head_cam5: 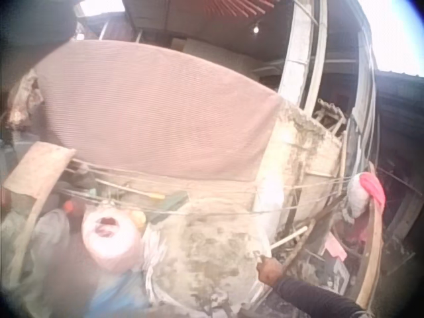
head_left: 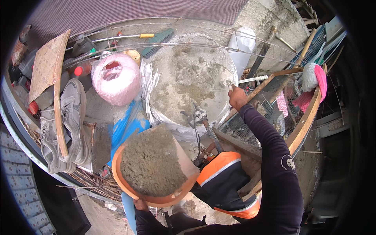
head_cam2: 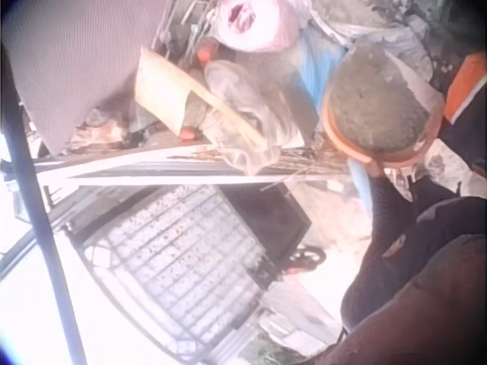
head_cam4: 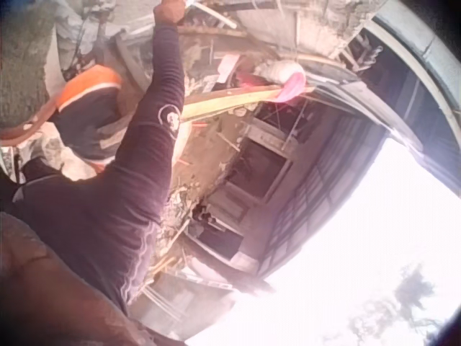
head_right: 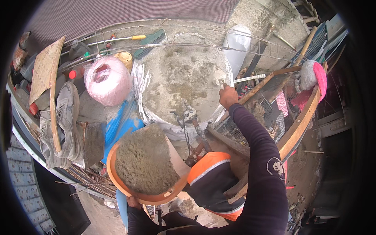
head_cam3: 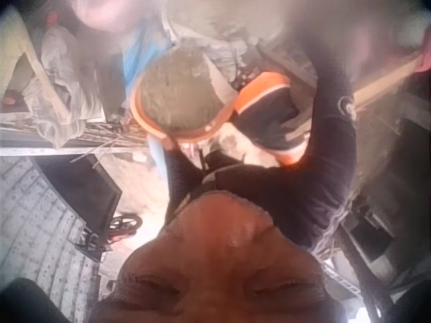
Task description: The person scoops wet concrete from a large container into an orange basin using a trowel, then carries the basin to a pile of dry sand and dumps it. The person repeats the scooping and dumping cycle and briefly uses a hoe to mix the pile.
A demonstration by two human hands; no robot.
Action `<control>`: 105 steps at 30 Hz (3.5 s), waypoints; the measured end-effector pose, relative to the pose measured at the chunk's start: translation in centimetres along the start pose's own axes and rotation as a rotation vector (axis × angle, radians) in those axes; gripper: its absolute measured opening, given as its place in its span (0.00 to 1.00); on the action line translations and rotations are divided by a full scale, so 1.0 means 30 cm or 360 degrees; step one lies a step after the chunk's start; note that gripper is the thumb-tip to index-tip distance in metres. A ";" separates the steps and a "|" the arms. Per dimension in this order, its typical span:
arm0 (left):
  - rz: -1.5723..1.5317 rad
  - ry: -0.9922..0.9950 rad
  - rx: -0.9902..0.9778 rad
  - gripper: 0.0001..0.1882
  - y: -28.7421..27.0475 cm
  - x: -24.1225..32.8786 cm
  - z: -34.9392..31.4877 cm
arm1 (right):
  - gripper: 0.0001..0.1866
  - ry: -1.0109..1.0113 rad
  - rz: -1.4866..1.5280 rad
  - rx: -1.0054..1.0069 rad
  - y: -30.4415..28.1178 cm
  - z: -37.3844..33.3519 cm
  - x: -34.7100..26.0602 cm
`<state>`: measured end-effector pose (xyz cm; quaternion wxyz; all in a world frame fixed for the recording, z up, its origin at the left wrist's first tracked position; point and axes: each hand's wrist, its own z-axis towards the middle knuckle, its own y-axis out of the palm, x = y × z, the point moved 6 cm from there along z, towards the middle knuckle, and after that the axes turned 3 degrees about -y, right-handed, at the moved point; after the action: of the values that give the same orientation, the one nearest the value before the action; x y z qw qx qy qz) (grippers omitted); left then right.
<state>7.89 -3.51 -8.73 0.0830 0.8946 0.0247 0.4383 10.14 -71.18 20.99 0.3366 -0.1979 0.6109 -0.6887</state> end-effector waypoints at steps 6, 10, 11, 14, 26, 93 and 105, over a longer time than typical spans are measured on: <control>-0.0061 0.0039 0.0070 0.13 -0.074 -0.049 0.024 | 0.15 -0.0004 0.0133 -0.0148 0.186 -0.023 -0.110; -0.0088 -0.0045 0.0217 0.15 -0.003 0.049 -0.010 | 0.16 0.0171 0.0399 -0.0165 0.458 0.058 -0.153; -0.0060 -0.0033 0.0135 0.15 0.000 0.022 -0.003 | 0.14 0.0402 0.0738 -0.0235 0.512 0.096 -0.071; 0.0036 -0.0102 0.0026 0.16 0.001 -0.024 -0.025 | 0.08 0.1030 0.1436 -0.0440 0.532 0.137 0.060; 0.0068 0.0048 0.0110 0.13 -0.050 -0.032 0.015 | 0.15 0.0572 0.1657 -0.0580 0.291 -0.047 -0.147; 0.0316 -0.0098 0.0201 0.12 -0.045 -0.055 0.018 | 0.18 -0.0306 0.1107 -0.1531 -0.019 -0.503 -0.522; -0.0002 -0.0106 0.0160 0.13 0.014 0.006 -0.011 | 0.18 -0.0296 0.0199 0.0048 -0.181 -0.213 -0.272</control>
<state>7.73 -3.84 -8.33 0.0391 0.9117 0.0445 0.4066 10.23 -60.75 26.30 0.4371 -0.2172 0.5777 -0.6542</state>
